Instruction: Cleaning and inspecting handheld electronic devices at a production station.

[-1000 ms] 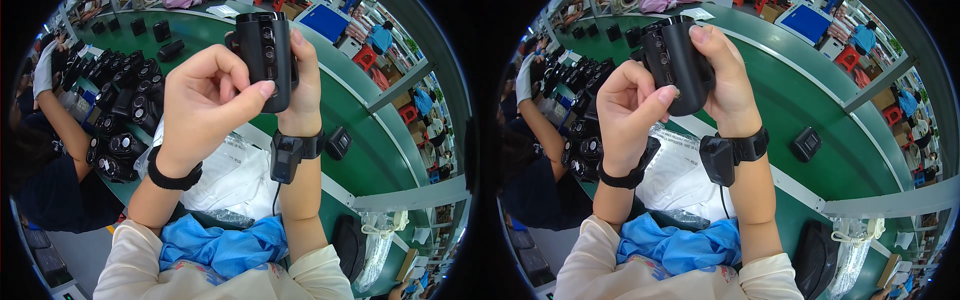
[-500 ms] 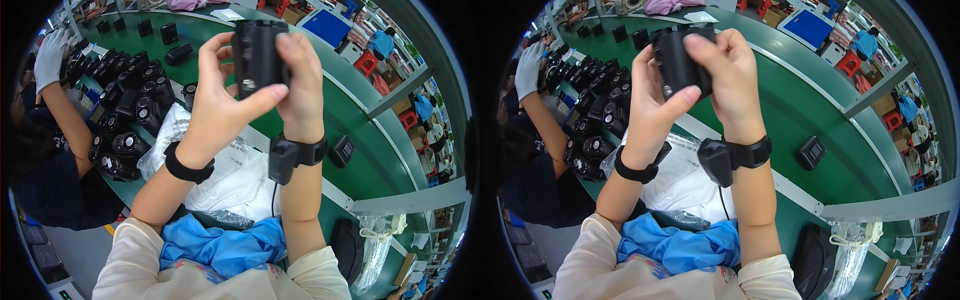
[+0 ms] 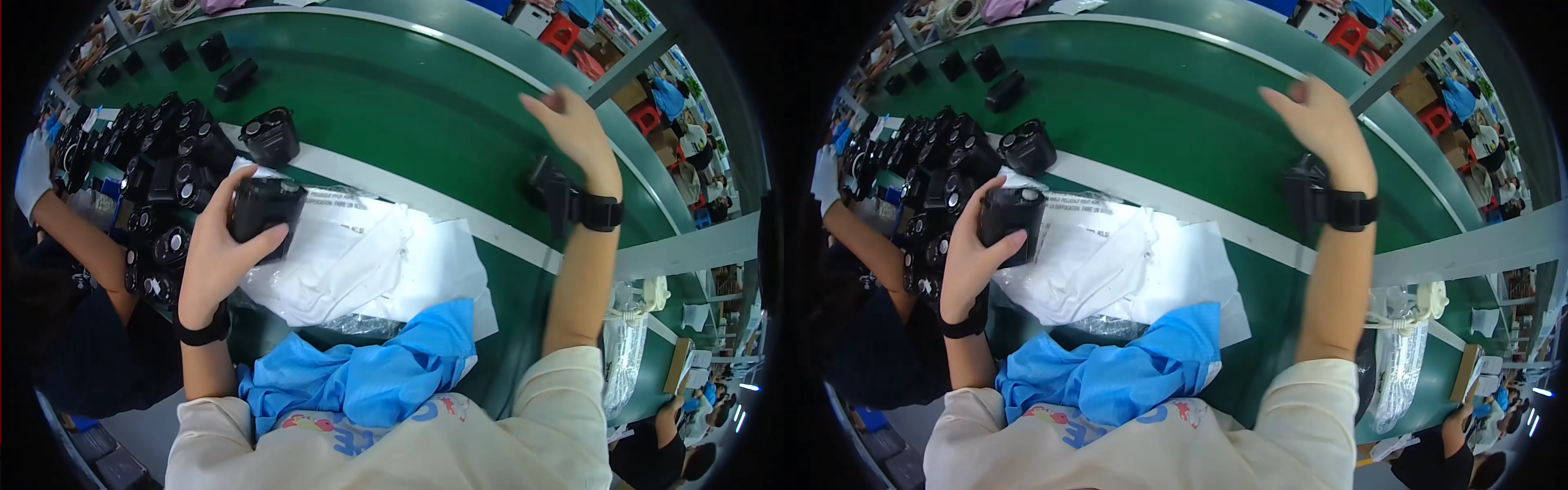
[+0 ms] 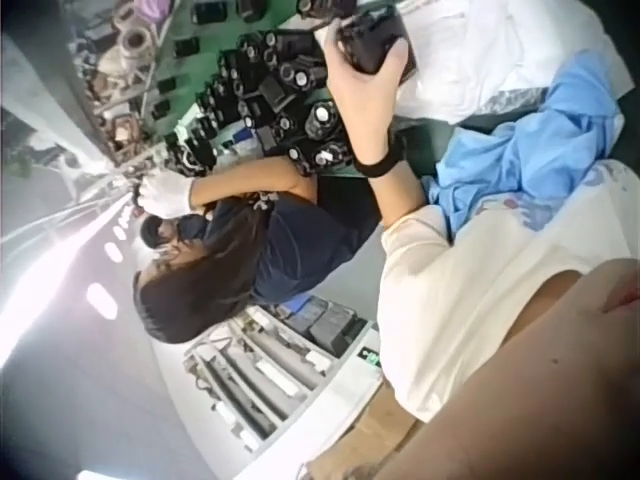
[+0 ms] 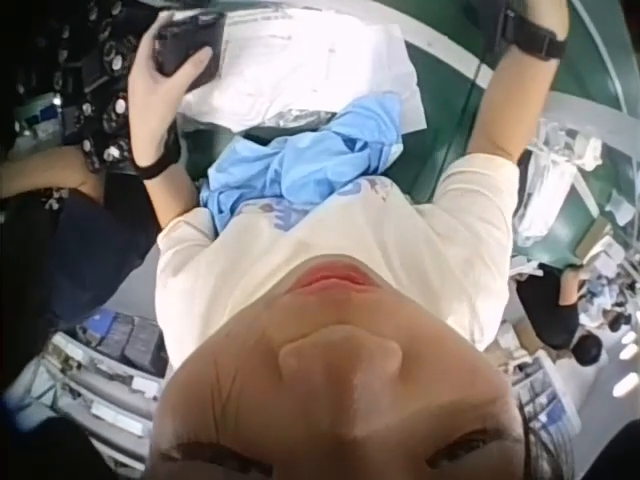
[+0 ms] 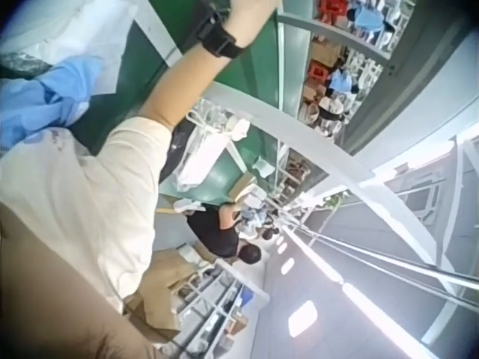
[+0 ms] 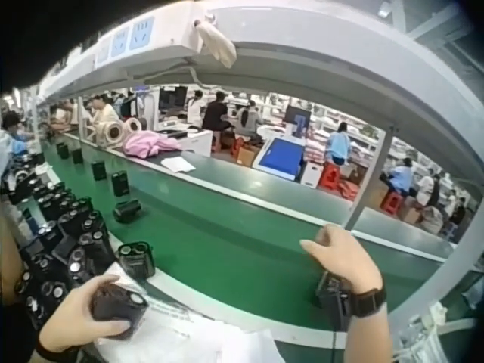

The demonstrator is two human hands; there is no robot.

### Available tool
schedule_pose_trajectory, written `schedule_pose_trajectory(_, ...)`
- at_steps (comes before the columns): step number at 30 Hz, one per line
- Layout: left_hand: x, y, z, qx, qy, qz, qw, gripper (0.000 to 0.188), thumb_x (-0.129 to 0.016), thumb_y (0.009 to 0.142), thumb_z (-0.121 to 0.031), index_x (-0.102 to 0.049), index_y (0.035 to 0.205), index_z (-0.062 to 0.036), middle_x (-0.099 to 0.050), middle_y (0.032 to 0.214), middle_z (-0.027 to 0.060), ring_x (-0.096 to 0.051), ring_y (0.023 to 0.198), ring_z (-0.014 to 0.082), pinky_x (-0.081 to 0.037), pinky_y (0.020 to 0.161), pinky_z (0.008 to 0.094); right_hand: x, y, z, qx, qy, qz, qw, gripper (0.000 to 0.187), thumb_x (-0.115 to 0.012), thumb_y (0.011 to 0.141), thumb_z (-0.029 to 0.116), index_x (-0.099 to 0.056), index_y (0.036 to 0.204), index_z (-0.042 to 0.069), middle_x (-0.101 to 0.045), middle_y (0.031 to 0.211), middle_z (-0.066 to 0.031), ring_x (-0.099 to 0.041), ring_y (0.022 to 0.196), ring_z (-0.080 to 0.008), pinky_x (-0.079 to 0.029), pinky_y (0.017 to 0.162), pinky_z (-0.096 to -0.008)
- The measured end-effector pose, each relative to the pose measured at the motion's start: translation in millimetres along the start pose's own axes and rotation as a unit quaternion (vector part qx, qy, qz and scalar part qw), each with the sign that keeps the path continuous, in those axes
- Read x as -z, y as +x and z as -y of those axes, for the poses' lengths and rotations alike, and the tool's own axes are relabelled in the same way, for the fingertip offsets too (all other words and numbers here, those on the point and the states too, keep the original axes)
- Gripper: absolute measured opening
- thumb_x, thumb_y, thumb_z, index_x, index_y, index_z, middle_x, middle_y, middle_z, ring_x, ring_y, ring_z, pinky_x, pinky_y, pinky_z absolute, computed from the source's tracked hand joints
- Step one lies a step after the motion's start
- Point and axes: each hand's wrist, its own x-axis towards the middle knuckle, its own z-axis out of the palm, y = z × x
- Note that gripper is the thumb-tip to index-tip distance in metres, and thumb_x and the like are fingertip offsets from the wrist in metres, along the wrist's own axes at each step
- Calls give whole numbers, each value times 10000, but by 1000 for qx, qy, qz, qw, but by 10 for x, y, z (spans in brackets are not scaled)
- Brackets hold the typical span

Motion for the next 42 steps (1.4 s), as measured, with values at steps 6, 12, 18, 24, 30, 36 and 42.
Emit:
schedule_pose_trajectory(6,80,-244,376,104,-57,-87,989,665,-684,703,-104,-341,1267,-24,-570,1007,126,-541,889,137,-424,780,243,-338,-432,-1153,-151,-188,76,968,583,-577,741,509,-541,762,-73,-584,748,-211,-598,757,-274,-460,681,-379)
schedule_pose_trajectory(12,-80,-346,232,-11,162,-177,971,613,-644,737,-100,-347,1267,-20,-549,1079,162,-544,950,212,-413,827,279,-500,-556,-1283,-385,117,93,911,603,-581,703,572,-571,789,-25,-579,720,-115,-588,668,-181,-452,550,-301)
schedule_pose_trajectory(18,-294,-286,-243,-217,249,73,941,477,-624,724,-80,-459,1164,7,-555,1058,162,-534,951,316,-422,828,327,-750,-655,-1177,-308,282,-22,908,607,-616,657,583,-566,881,20,-561,720,-39,-559,649,-130,-408,505,-223)
schedule_pose_trajectory(24,-855,57,-368,-302,229,317,870,382,-611,705,-65,-500,1059,25,-552,1020,164,-531,919,330,-436,779,386,-819,-516,-1290,-298,426,22,854,518,-613,732,480,-526,1031,66,-575,848,-50,-544,779,-130,-417,603,-257)
schedule_pose_trajectory(30,-1425,150,25,-361,186,287,867,371,-598,711,-60,-485,1046,54,-542,1002,196,-531,900,342,-436,778,379,-1005,-592,-1249,-246,722,-27,646,385,-596,807,308,-497,1090,66,-571,955,-70,-550,818,-153,-455,649,-309)
schedule_pose_trajectory(36,-1477,237,124,-282,290,165,900,260,-576,723,-59,-489,933,69,-524,875,194,-516,827,336,-428,749,404,-1003,-753,-788,-115,725,122,668,409,-609,789,243,-477,1119,40,-554,1026,-87,-557,894,-189,-468,770,-360)
schedule_pose_trajectory(42,-1388,338,59,-222,289,236,901,205,-569,733,-64,-491,883,52,-515,808,176,-514,786,333,-431,715,400,-1036,-881,-176,-24,691,253,676,654,-709,628,289,-449,1148,-11,-546,1056,-105,-552,916,-183,-443,819,-299)
